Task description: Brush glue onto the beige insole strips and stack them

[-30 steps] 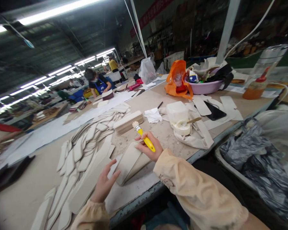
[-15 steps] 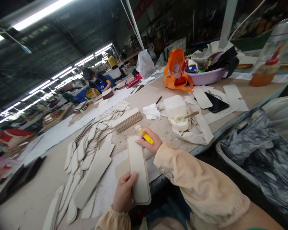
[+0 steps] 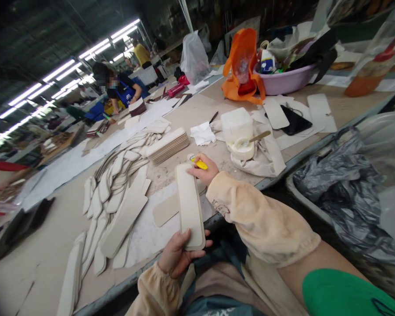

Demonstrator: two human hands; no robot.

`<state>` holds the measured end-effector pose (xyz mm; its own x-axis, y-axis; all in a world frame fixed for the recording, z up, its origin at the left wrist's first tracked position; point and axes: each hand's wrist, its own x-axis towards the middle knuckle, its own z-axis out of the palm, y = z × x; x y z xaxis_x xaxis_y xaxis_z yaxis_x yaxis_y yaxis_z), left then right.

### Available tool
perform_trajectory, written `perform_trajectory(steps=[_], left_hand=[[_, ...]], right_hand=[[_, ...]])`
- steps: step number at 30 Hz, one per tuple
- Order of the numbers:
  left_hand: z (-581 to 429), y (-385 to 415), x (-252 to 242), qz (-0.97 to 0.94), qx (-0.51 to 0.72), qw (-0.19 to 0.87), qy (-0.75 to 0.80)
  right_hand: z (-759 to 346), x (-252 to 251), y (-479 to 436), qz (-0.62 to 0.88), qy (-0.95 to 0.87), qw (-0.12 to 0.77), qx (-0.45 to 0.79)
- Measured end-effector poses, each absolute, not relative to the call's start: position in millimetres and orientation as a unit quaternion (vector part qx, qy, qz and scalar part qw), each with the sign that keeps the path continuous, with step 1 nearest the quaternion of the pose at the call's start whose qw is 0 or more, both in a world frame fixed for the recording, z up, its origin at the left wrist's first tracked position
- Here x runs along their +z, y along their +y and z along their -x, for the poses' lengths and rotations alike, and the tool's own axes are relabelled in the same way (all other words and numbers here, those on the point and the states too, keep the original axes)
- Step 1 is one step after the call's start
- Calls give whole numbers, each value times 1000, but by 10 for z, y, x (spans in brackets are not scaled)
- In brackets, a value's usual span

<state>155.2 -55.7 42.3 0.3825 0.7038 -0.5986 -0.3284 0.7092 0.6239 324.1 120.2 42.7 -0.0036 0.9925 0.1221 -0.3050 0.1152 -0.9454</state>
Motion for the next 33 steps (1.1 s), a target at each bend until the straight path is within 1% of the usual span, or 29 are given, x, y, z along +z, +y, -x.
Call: perform_trajectory(steps=[9, 24, 28, 31, 32, 33], left_hand=[[-1554, -632, 406, -222, 335, 773, 491], [-1558, -659, 353, -212, 337, 781, 481], [-1589, -675, 319, -188, 339, 788, 478], [-1615, -727, 336, -119, 377, 799, 454], [-1617, -737, 361, -79, 409, 797, 437], [-1613, -735, 394, -86, 432, 791, 425]], right_hand=[[-3239, 394, 1175, 363, -507, 583, 521], [-3233, 426, 1185, 341, -469, 575, 577], [-3240, 416, 1193, 349, -475, 588, 554], [-3255, 496, 1129, 363, -515, 592, 503], [-3261, 533, 1089, 369, -522, 592, 492], [-3269, 562, 1051, 376, -526, 587, 487]])
